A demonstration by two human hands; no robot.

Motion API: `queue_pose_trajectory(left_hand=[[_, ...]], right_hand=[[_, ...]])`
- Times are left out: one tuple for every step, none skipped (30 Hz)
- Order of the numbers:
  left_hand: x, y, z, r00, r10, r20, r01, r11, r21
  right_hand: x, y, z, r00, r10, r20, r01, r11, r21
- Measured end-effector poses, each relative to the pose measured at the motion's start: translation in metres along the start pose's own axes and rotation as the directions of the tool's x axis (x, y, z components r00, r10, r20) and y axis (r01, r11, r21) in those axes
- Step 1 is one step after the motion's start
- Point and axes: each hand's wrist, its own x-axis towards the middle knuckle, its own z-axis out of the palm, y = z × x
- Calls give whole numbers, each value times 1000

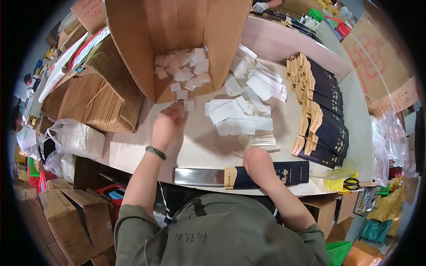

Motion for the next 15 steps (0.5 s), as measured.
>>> queue_pose_trajectory(left_hand=[[-6,7,0,999,-35,-38,36,999,19],[-9,9,-4,1000,18,-21,-16,997,77],[-10,11,-9,1000,16,-23,-14,997,76],[-13,13,-17,1000,-17,0,17,991,131],[-17,15,-24,998,-55,22,50,981,188],[-24,17,-28,998,-67,21,61,979,194],[-30,20,-32,985,-151,-82,156,986,62],[-33,28,-35,957,-237,-171,226,971,-81],[-45,41,-39,938,-336,-88,305,917,-257],[-63,61,-44,910,-414,11,380,826,-417],[-86,77,-43,914,-402,49,368,775,-513],[-109,92,-43,915,-393,86,378,765,-522],[-128,104,-42,867,-456,200,495,744,-450],[-152,104,-34,900,-414,134,433,824,-366],[-164,96,-24,963,-267,26,267,947,-178]], right_hand=[[0,-3,-1,998,-65,-1,65,995,82],[0,-5,-3,998,-63,-19,65,989,132],[5,-5,-6,998,-65,-18,67,989,130],[15,-7,-14,996,-58,-63,65,993,99],[26,-7,-20,993,-55,-106,63,995,72],[39,-6,-28,993,-64,-100,72,994,79],[55,-3,-38,995,-14,-96,22,996,82],[67,3,-42,995,44,-95,-36,996,83],[72,13,-37,995,36,-89,-28,996,87],[75,28,-27,993,-53,-109,54,999,7],[77,39,-16,982,-147,-122,140,988,-71],[75,44,-7,978,-186,-90,172,975,-141],[77,45,-4,977,-198,-79,188,974,-124],[76,39,-4,978,-193,-76,179,971,-156],[76,33,-5,980,-187,-73,170,967,-188]])
